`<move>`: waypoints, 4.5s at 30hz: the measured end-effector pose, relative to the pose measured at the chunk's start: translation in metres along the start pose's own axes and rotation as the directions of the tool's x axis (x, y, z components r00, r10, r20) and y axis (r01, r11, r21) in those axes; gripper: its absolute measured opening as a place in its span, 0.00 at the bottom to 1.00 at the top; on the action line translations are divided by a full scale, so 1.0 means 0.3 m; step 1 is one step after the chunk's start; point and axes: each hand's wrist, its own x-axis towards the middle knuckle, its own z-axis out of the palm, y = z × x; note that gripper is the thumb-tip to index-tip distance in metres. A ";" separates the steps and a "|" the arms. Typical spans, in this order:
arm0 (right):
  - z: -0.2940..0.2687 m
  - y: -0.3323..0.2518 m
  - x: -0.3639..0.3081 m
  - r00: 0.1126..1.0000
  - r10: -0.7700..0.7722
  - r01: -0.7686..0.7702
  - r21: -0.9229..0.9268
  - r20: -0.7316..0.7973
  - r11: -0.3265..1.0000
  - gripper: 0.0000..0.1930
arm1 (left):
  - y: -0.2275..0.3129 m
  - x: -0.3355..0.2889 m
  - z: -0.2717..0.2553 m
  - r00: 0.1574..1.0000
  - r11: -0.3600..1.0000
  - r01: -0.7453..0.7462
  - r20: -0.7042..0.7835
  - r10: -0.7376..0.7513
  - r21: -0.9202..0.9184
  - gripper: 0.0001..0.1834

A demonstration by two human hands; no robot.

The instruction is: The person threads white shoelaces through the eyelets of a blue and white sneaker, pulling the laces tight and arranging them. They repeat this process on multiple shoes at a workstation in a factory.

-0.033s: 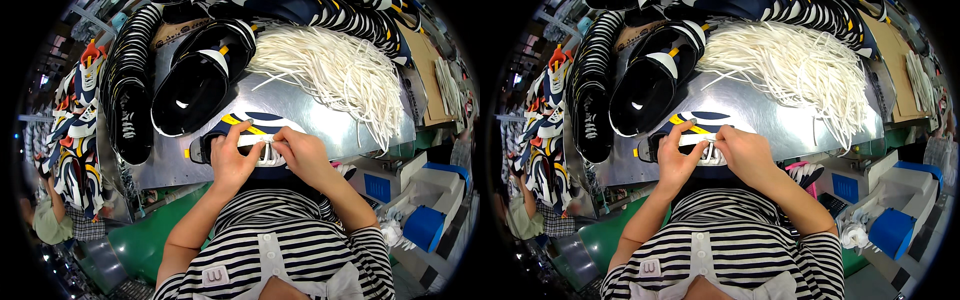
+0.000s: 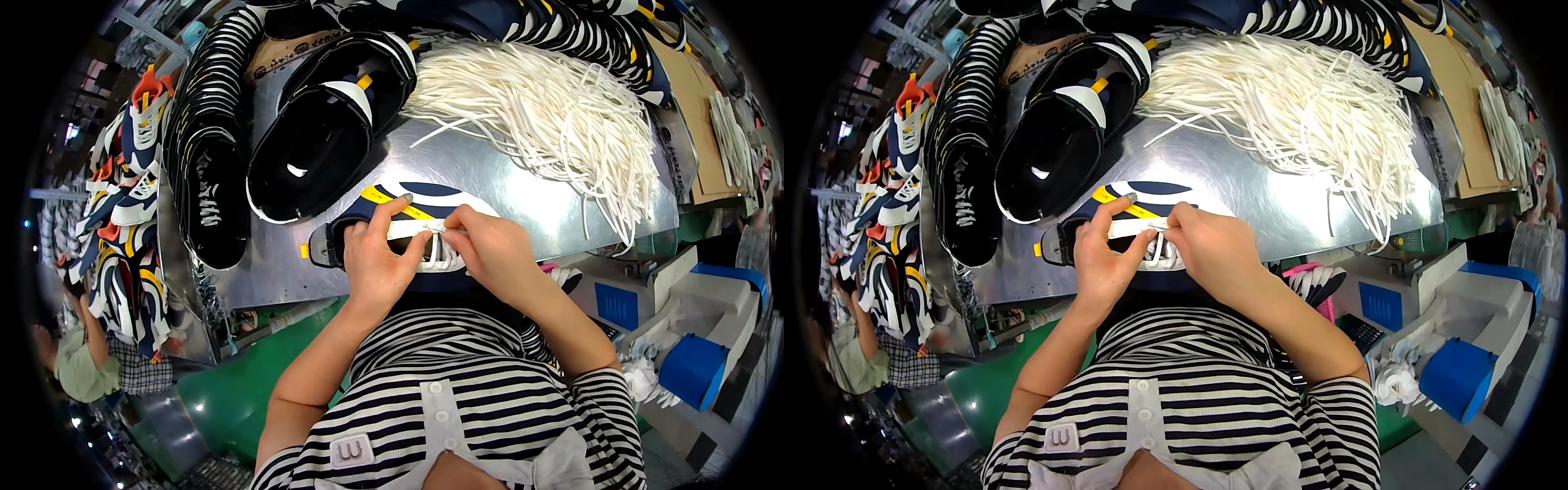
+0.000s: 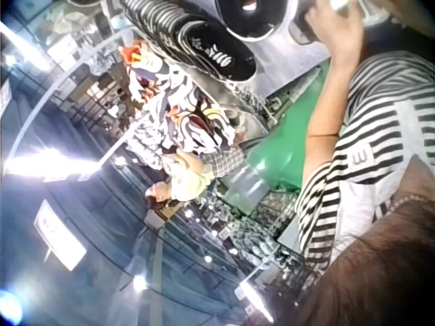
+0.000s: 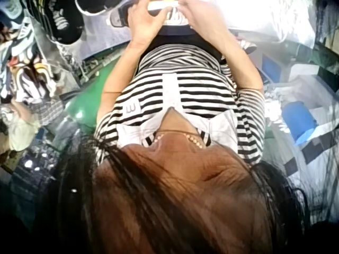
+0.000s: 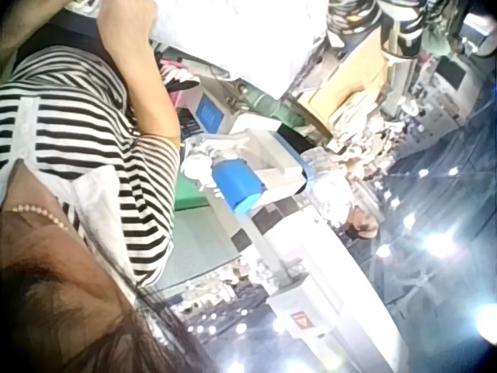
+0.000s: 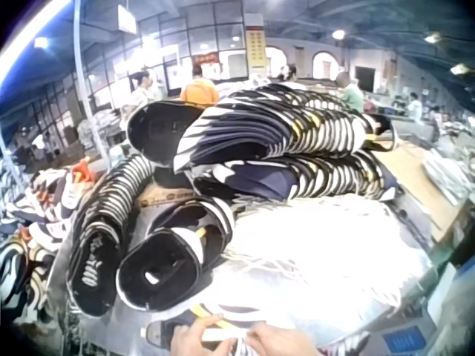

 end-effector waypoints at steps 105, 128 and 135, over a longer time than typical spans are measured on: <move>0.152 -0.087 -0.139 0.827 0.539 -0.400 0.839 0.158 0.368 0.05 | 0.008 -0.064 -0.127 0.928 0.957 -0.268 0.239 0.286 -0.108 0.11; 0.058 -0.051 -0.187 0.943 0.320 -0.311 0.569 0.087 0.761 0.08 | 0.027 -0.041 -0.081 0.939 0.981 -0.189 0.301 0.169 0.038 0.13; 0.079 -0.072 -0.114 0.911 0.387 -0.398 0.558 0.145 0.728 0.07 | 0.021 -0.054 -0.057 0.802 0.845 -0.533 0.293 0.520 -0.040 0.12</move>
